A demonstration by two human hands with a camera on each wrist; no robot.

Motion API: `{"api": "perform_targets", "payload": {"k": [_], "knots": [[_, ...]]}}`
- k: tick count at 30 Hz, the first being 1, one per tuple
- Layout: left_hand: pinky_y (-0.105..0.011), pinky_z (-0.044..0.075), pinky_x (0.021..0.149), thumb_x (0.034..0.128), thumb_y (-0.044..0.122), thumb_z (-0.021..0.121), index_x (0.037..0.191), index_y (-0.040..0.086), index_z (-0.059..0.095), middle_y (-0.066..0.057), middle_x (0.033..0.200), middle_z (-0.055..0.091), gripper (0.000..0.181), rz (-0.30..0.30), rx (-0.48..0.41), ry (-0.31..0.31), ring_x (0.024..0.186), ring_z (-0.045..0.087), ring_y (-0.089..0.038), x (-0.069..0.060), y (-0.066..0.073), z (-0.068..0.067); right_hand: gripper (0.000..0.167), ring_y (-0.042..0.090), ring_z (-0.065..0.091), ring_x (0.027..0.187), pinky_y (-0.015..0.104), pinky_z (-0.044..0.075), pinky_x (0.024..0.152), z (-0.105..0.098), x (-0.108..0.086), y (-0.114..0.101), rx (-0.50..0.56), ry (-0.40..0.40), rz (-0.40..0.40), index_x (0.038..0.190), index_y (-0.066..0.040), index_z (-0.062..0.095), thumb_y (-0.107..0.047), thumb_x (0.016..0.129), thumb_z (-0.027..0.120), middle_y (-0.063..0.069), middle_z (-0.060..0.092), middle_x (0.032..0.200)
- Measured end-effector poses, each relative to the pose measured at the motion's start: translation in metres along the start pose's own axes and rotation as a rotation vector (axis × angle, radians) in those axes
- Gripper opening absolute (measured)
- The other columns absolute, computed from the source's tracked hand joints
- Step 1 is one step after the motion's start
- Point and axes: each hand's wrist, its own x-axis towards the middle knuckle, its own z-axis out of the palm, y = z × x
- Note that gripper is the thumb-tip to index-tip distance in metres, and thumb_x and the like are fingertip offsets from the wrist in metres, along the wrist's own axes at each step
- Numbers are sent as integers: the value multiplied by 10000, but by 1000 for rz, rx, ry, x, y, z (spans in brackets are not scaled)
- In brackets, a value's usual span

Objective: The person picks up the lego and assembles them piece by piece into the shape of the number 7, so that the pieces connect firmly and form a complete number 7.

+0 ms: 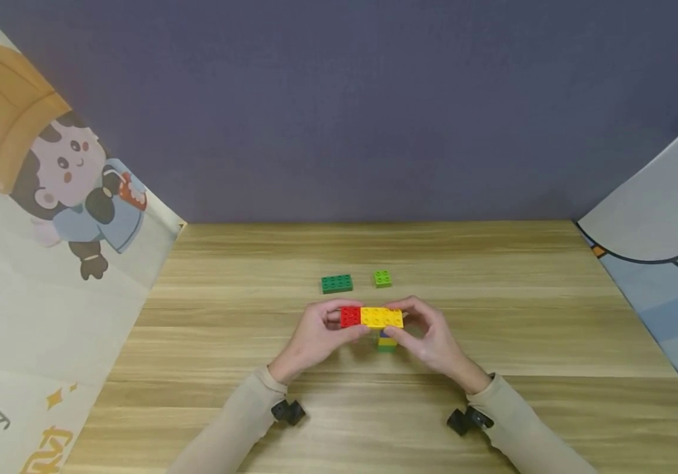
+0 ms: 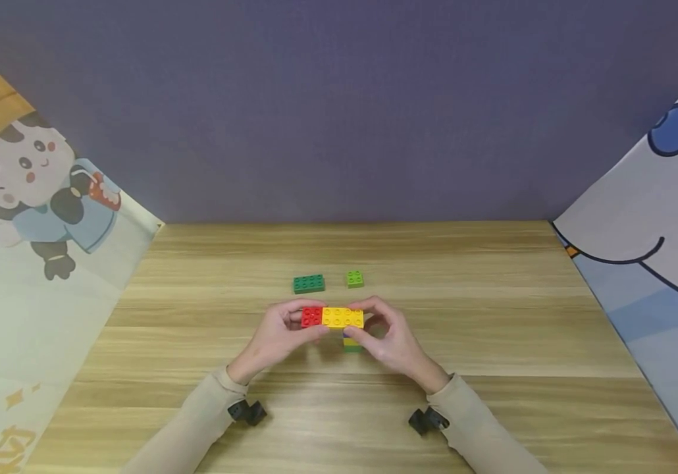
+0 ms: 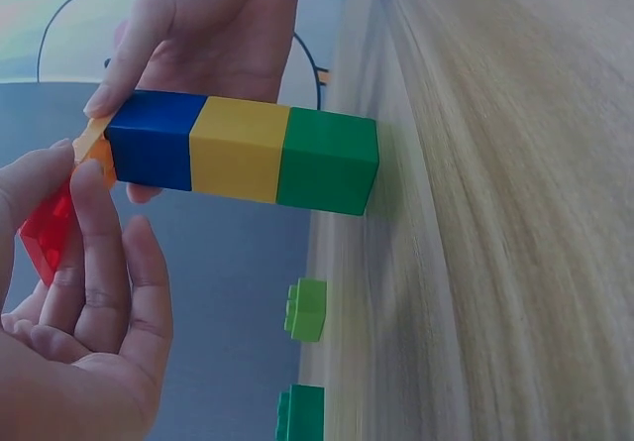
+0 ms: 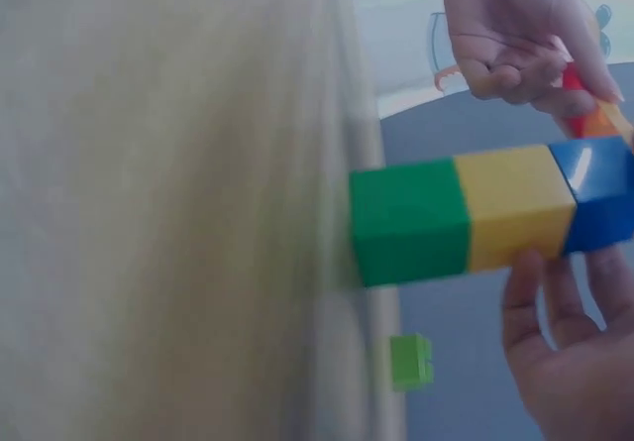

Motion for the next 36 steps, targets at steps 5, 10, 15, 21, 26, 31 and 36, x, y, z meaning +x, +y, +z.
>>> {"api": "perform_targets", "payload": {"k": [5,10,15,21,26,31,36], "knots": [[-184,521,667,935,185,839,1345,67,712,-131,1180,807,445,11,10,-6,824,685,-127,0,0,1,320,170,688,992,290,608,878,-10,4,-8,-30,-65,72,1221,-108,712,-10,929,798,67,747,1214],[-182,501,650,941,176,831,1346,55,709,-138,1175,807,440,28,14,-12,807,667,-122,-1,-1,2,313,221,689,987,297,609,875,-16,7,-13,-51,-113,108,1226,-116,717,-50,933,807,49,744,1216],[-181,490,639,945,182,826,1345,58,711,-139,1175,808,434,27,19,-12,807,663,-123,-2,-1,1,272,136,684,1008,295,607,880,-21,9,-14,-42,-137,99,1223,-93,742,-37,958,766,83,760,1216],[-183,485,639,946,211,828,1343,79,718,-119,1184,809,432,13,28,-2,827,670,-140,-4,-1,0,272,73,697,1055,263,602,882,-27,14,-9,-1,-108,122,1282,-54,718,-45,1010,708,150,758,1236],[-181,496,653,944,203,830,1361,77,707,-117,1216,801,452,-2,21,-2,861,680,-154,-4,1,0,289,84,721,1072,213,587,879,-32,18,-1,9,-24,180,1330,14,668,-61,1051,657,203,755,1226],[-186,511,670,947,194,825,1367,72,703,-129,1209,801,454,-3,24,5,869,685,-146,-4,1,0,300,110,712,1031,237,578,863,-34,26,4,-99,-27,236,1305,7,693,-144,1045,691,129,781,1204],[-190,516,673,945,196,826,1366,81,705,-129,1201,803,453,-7,20,6,868,688,-138,-3,1,0,303,199,711,1039,296,586,873,-36,36,4,-196,-66,283,1276,-52,734,-241,1040,713,56,793,1189]]}}
